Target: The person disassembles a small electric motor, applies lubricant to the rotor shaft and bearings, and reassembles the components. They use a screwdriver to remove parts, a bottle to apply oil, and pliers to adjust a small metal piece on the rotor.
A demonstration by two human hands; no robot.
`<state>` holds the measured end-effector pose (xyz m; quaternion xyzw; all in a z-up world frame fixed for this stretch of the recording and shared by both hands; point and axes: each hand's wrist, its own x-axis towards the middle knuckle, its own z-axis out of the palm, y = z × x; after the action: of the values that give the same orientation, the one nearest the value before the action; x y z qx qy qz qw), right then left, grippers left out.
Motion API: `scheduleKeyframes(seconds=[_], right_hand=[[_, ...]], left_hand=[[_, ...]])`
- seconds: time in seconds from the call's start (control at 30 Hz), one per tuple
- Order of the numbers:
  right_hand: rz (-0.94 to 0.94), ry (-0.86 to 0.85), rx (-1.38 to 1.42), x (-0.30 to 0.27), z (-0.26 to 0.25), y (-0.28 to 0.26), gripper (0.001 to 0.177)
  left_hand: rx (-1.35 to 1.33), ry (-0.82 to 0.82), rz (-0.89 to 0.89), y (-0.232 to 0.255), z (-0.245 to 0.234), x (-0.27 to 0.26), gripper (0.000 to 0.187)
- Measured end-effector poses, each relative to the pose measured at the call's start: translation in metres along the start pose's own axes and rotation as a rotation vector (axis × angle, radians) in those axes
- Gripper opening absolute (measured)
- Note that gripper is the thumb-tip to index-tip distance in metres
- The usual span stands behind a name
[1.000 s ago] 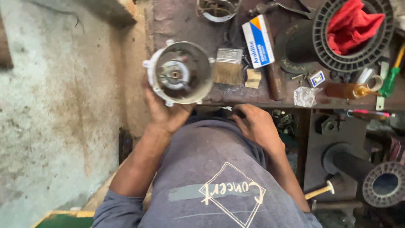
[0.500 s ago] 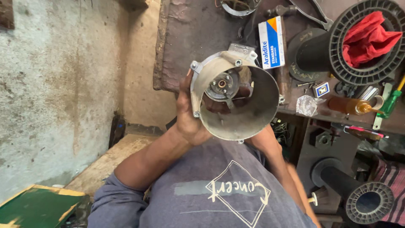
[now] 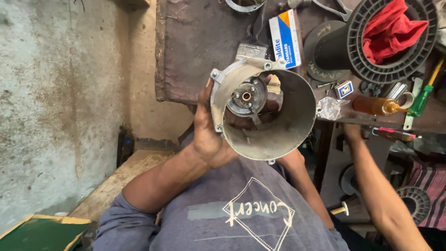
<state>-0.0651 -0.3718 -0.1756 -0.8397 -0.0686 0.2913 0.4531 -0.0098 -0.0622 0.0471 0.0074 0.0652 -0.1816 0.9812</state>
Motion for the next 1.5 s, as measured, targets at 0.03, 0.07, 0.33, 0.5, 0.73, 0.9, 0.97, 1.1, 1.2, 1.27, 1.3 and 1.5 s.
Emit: scheduleKeyframes(seconds=[0.03,0.07,0.33,0.5,0.73,0.9,0.97,1.1,1.2,1.27,1.3,1.5], right_hand=[[0.080,0.049,0.083,-0.003,-0.009,0.019,0.033],[0.160,0.113,0.177,-0.006,-0.021,0.040,0.031],[0.426,0.964,1.065,-0.094,-0.124,0.133,0.012],[0.033,1.143,0.801,-0.102,-0.210,0.127,0.010],[0.070,0.863,0.700,-0.092,-0.286,0.136,0.005],[0.230,0.856,0.377,-0.054,-0.230,0.106,0.017],[0.151,0.761,0.275,-0.037,-0.187,0.059,0.023],[-0.267,0.440,0.103,-0.042,-0.123,-0.105,0.034],[-0.672,0.239,-0.128,-0.067,-0.127,-0.242,0.043],[-0.793,0.184,-0.363,-0.063,-0.128,-0.306,0.049],[-0.783,0.152,-0.544,-0.057,-0.124,-0.326,0.061],[-0.685,0.021,-0.868,-0.020,-0.087,-0.348,0.067]], left_hand=[[-0.002,0.001,-0.014,0.000,0.000,0.000,0.083],[-0.004,0.002,-0.027,0.000,0.001,0.000,0.083],[-0.027,0.020,-0.011,0.001,-0.005,-0.002,0.076],[-0.058,-0.040,-0.029,0.001,-0.009,-0.003,0.075],[-0.089,0.000,-0.024,-0.001,-0.009,-0.002,0.073],[0.031,0.021,-0.014,0.000,-0.008,-0.003,0.077],[0.099,0.004,0.009,-0.001,-0.009,-0.004,0.079],[0.161,0.106,0.059,0.001,-0.017,-0.002,0.079],[0.226,0.002,0.126,-0.001,-0.025,-0.001,0.074],[0.260,0.028,0.140,-0.004,-0.030,-0.001,0.072],[0.266,0.061,0.138,-0.006,-0.032,-0.001,0.072],[0.275,0.175,0.154,-0.012,-0.041,-0.008,0.066]])
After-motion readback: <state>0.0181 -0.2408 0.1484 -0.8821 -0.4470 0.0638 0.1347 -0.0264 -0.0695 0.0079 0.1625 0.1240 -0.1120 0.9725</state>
